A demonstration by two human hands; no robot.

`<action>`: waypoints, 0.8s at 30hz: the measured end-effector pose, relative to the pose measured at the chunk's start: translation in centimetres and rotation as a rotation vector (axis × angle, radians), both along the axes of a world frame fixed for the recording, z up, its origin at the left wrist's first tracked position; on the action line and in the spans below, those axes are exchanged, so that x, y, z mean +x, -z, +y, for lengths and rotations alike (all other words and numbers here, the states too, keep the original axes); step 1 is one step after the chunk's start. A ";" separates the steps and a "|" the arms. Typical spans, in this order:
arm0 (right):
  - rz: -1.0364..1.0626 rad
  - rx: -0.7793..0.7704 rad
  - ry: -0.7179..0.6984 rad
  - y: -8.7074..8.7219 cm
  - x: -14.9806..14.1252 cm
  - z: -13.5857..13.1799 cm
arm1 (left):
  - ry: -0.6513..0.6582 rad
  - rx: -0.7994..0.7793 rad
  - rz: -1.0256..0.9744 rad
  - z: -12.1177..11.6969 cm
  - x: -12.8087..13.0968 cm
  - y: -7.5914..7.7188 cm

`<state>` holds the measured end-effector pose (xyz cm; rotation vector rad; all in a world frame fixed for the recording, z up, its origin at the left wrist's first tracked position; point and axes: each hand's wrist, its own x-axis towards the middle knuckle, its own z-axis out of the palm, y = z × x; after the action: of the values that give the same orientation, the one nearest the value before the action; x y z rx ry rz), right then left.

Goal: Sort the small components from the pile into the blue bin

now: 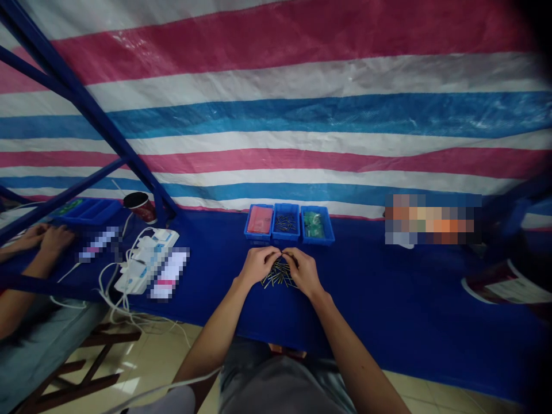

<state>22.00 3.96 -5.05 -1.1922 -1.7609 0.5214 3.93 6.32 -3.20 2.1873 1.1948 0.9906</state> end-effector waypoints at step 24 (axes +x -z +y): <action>0.019 0.025 -0.012 -0.1 -0.1 0.1 | -0.003 0.003 0.028 0.0 -0.1 0.2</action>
<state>21.87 4.03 -4.97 -1.1569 -1.7542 0.5148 3.85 6.35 -3.42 2.2094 1.2095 0.9672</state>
